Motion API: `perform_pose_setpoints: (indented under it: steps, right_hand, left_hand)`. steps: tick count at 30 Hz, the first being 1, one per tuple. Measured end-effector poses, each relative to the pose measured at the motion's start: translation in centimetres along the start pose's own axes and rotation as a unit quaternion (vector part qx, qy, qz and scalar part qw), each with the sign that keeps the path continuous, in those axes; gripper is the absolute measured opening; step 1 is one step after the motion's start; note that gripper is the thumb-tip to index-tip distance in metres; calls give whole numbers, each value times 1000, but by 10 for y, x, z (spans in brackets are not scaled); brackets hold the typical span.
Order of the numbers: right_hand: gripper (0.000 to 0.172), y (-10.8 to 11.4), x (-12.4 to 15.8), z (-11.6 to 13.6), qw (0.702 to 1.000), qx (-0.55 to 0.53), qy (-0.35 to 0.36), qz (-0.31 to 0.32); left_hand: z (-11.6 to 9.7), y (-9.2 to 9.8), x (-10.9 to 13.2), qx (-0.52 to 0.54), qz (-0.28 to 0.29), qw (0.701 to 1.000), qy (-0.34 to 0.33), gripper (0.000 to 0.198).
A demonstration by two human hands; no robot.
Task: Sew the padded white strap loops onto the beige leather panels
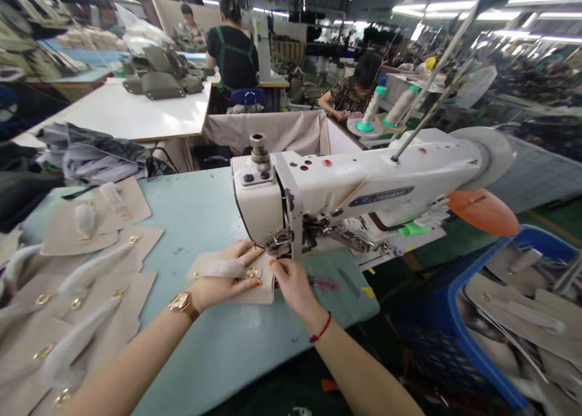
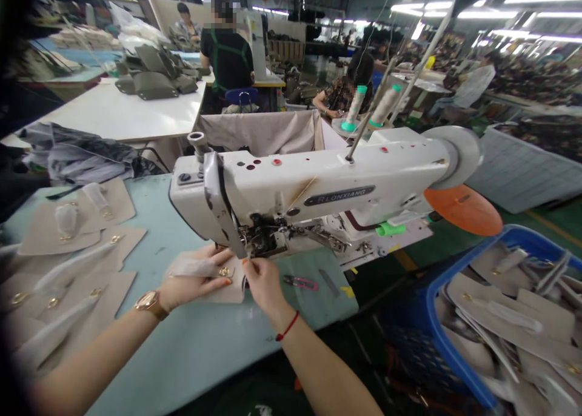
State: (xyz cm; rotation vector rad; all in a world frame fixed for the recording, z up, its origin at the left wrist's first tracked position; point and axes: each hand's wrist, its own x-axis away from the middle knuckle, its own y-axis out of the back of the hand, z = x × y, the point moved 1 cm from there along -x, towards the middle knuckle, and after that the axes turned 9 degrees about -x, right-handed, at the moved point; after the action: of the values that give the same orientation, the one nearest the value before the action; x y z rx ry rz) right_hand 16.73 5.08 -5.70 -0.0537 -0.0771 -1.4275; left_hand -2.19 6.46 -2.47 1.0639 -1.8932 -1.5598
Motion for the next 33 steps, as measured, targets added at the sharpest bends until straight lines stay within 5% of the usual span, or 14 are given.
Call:
perform_pose_setpoints:
  steps: [5,14,24,33]
  right_hand:
    - [36,9,-1,-3,999,-22,-21,23]
    - [38,16,-5,2,999,-9,-24,34]
    - [33,38,28,-13,992,-20,-4,126]
    - [43,34,27,-19,992,-50,6,113]
  left_hand:
    - [-24,16,6,-89,7,995,32,55]
    - [-50,16,1,-193,-7,975,109,53]
    - [-54,15,-4,-185,-27,973,138,47]
    - [-49,16,-7,-155,-40,978,137,41]
